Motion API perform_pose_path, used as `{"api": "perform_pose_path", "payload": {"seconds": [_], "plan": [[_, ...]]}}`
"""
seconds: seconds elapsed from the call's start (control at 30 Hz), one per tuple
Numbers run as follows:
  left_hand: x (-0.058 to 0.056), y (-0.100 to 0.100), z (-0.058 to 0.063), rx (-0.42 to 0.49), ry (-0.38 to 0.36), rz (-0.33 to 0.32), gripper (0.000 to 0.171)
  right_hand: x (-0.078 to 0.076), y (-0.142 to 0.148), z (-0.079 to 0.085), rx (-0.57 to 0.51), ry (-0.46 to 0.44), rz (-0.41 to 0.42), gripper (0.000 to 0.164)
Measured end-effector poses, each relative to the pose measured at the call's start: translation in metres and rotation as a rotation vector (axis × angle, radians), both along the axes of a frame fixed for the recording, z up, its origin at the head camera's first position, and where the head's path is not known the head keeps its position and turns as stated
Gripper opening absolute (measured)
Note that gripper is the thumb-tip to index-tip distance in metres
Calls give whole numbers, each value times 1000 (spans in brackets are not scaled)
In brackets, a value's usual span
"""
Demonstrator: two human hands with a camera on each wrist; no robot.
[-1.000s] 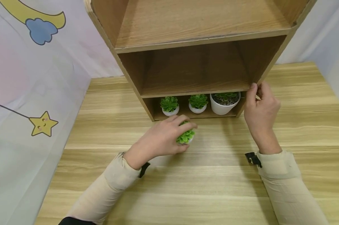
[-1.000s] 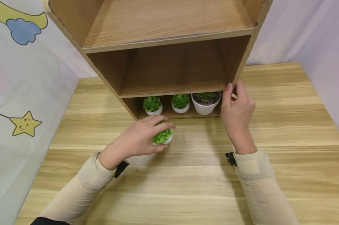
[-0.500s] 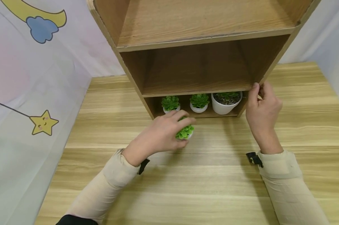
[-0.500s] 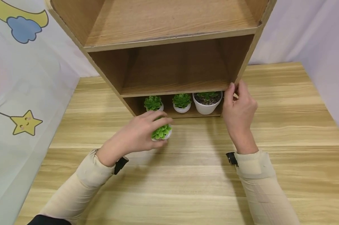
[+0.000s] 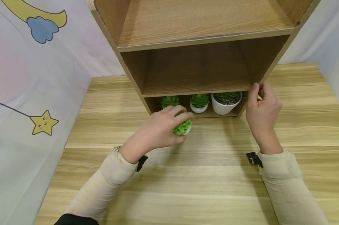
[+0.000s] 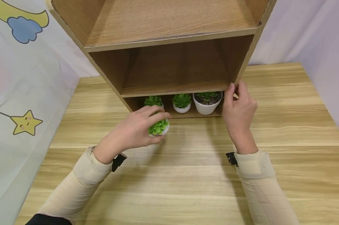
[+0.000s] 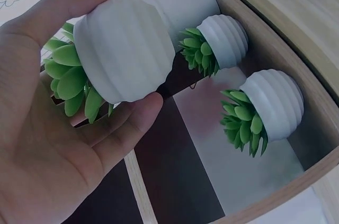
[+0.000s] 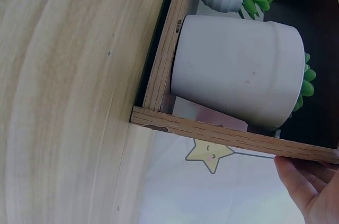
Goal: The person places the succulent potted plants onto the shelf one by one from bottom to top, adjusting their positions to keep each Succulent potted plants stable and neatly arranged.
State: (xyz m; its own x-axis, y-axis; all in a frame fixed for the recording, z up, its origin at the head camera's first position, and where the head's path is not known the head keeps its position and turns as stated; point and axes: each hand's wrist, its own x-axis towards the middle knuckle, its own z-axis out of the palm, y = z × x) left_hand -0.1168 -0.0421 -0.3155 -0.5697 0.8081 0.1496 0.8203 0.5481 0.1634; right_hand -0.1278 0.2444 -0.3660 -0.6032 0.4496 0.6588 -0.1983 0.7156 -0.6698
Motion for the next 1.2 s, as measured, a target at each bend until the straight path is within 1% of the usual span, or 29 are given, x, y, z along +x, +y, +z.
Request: {"api": "perform_pose_path", "payload": {"seconds": [0.13,0.4,0.53,0.87,1.2], "plan": [[-2,-1,3,5,9,-2,51,0,0,-1,3,5,3,26],[-5,-3,7,7,3,17,50,0,-1,0,6,7,4,27],[-7,-3,10,13,12,20,50,0,-1,1,4,5,3,27],[-10,-3,18,31,35,18,54,0,0,1,12,7,7,27],[-12,-1,23,28,44,6,53,0,0,-1,19,17,11,27]]}}
